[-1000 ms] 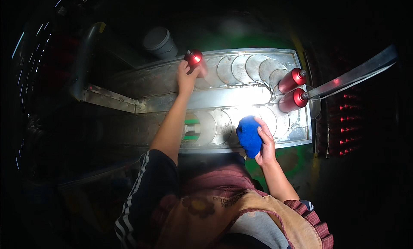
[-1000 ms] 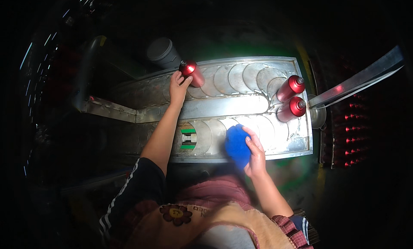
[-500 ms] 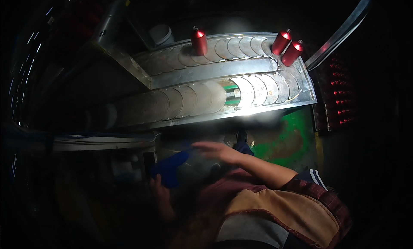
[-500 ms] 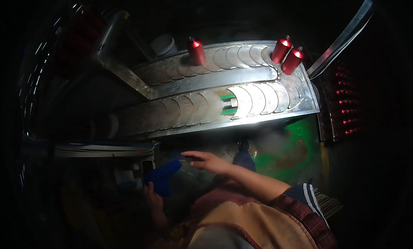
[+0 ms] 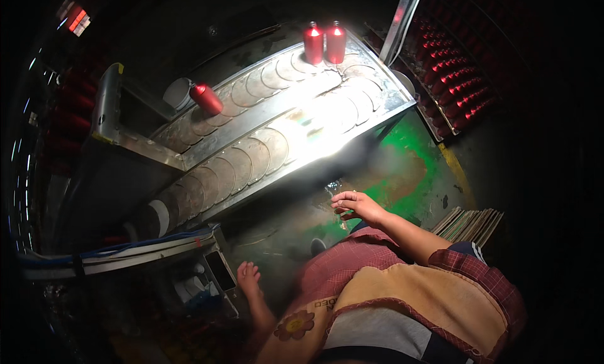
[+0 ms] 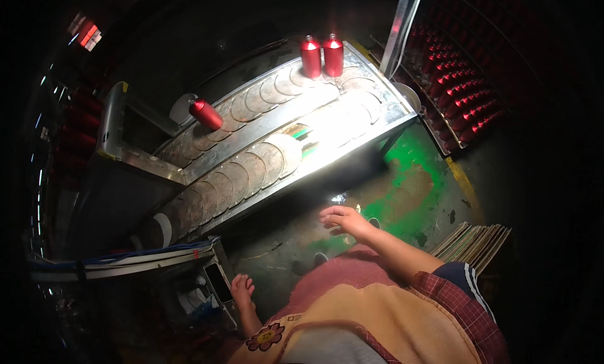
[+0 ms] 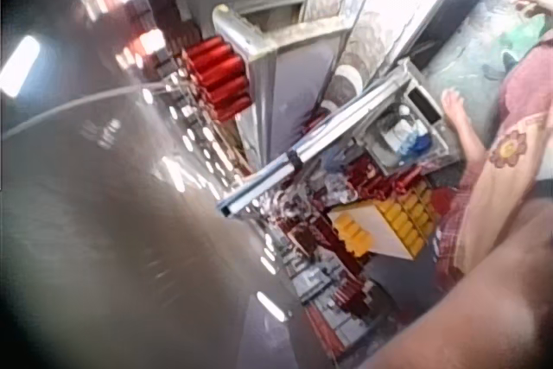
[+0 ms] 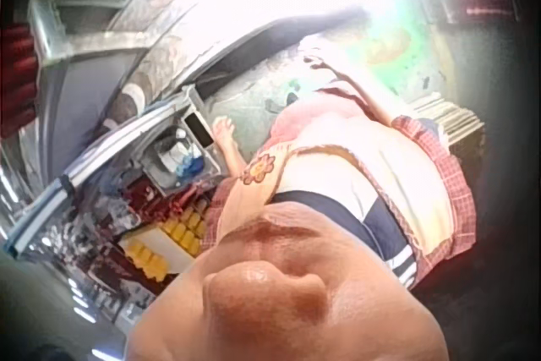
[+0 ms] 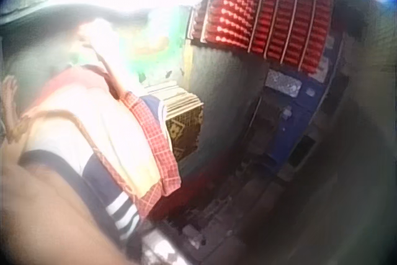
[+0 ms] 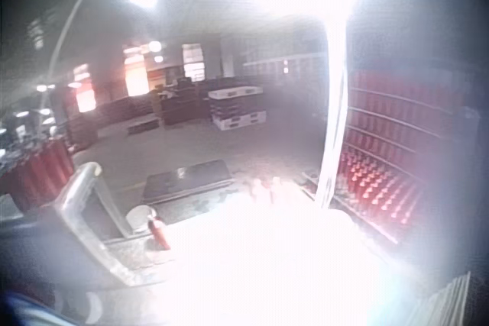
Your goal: The person repeatedly picks up red metal cans from a tray, dips their openings into a metal bowl containing a white substance, and places them onto a metal tray. The person also wipes a can with a blue cloth.
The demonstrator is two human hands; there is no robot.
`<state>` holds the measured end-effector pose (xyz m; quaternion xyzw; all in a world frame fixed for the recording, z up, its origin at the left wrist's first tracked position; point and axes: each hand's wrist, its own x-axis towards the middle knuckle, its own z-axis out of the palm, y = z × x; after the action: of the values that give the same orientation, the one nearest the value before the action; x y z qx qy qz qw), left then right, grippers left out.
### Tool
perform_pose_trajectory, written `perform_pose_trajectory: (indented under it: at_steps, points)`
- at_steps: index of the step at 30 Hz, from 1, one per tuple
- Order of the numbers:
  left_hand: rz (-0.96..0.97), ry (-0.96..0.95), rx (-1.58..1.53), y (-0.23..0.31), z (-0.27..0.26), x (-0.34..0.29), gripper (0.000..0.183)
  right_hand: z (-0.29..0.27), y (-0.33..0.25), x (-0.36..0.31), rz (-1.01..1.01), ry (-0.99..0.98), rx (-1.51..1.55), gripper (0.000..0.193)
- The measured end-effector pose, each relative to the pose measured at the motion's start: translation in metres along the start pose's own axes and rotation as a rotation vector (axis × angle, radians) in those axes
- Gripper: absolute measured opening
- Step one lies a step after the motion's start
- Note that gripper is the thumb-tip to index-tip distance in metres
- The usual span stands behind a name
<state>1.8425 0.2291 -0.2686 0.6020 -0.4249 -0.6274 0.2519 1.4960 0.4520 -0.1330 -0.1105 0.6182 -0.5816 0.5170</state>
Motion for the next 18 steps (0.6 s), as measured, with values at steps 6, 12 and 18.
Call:
perform_pose_trajectory:
  at_steps: [6, 12, 18]
  points:
    - [0.135, -0.853, 0.277, 0.086, 0.288, -0.064, 0.029, -0.147, -0.023, -0.016, -0.099, 0.183, 0.105, 0.03]
    - [0.153, -0.852, 0.405, 0.127, 0.524, -0.152, 0.021, -0.372, -0.055, -0.044, -0.221, 0.339, 0.199, 0.029]
    - [0.172, -0.964, 0.494, 0.142, 0.73, -0.231, 0.018, -0.588, -0.097, -0.079, -0.375, 0.564, 0.336, 0.03]
